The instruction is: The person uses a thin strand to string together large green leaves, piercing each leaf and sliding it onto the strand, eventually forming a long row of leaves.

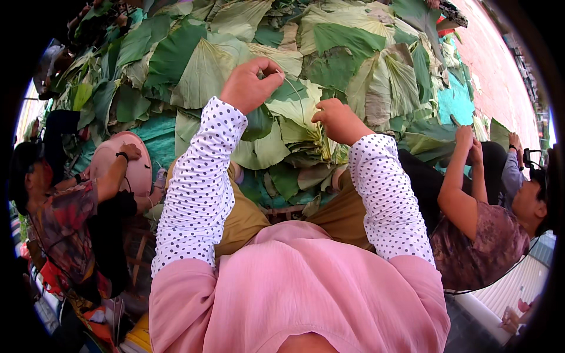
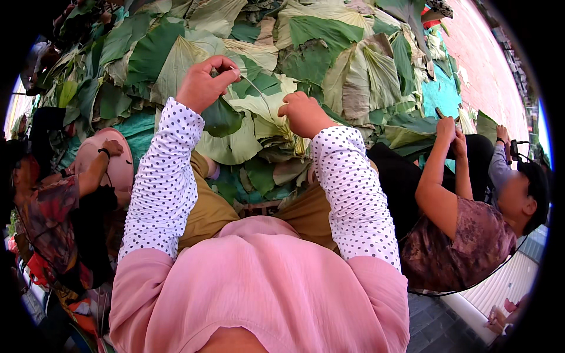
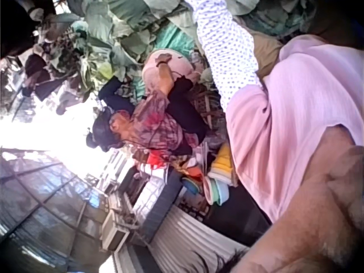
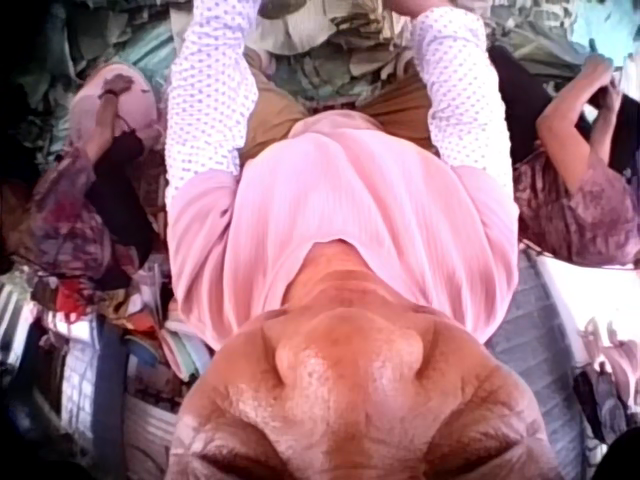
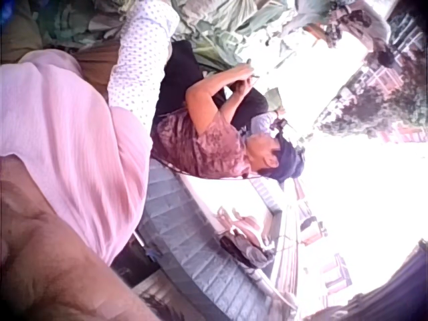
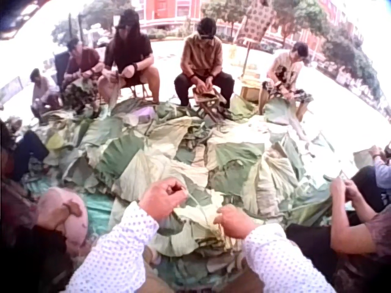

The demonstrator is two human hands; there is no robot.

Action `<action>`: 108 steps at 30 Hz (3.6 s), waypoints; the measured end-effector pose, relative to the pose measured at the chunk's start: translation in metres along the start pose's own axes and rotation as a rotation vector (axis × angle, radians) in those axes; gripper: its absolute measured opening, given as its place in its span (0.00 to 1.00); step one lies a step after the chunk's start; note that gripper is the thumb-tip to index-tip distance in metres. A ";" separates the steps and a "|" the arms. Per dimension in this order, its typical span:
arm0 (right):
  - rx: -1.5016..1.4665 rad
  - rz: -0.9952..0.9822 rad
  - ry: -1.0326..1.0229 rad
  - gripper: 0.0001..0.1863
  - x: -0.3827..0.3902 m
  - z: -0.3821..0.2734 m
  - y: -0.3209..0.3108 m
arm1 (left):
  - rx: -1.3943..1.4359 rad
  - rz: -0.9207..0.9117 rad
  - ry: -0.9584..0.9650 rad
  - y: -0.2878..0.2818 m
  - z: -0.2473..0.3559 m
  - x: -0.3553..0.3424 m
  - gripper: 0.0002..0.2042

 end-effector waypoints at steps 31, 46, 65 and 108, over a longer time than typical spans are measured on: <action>-1.136 0.334 0.231 0.11 -0.022 -0.024 -0.050 | 0.492 0.062 0.017 0.023 -0.010 -0.008 0.19; -1.142 0.320 0.281 0.12 -0.018 -0.016 -0.046 | 0.644 -0.022 -0.013 0.024 -0.011 -0.008 0.12; -1.182 0.457 0.191 0.07 -0.018 -0.010 -0.052 | 0.575 -0.087 -0.175 0.038 -0.026 0.000 0.05; -0.985 0.243 0.139 0.05 0.006 -0.034 -0.075 | -0.980 -0.499 -0.860 -0.082 -0.311 -0.009 0.21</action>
Point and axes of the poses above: each hand's wrist, its own x-axis away from the middle knuckle, its own y-axis out of the palm, z = x × y, the point moved 10 cm from there along -x, towards the middle knuckle, and after that the axes turned 9 degrees about -z, right-handed, at the moved point
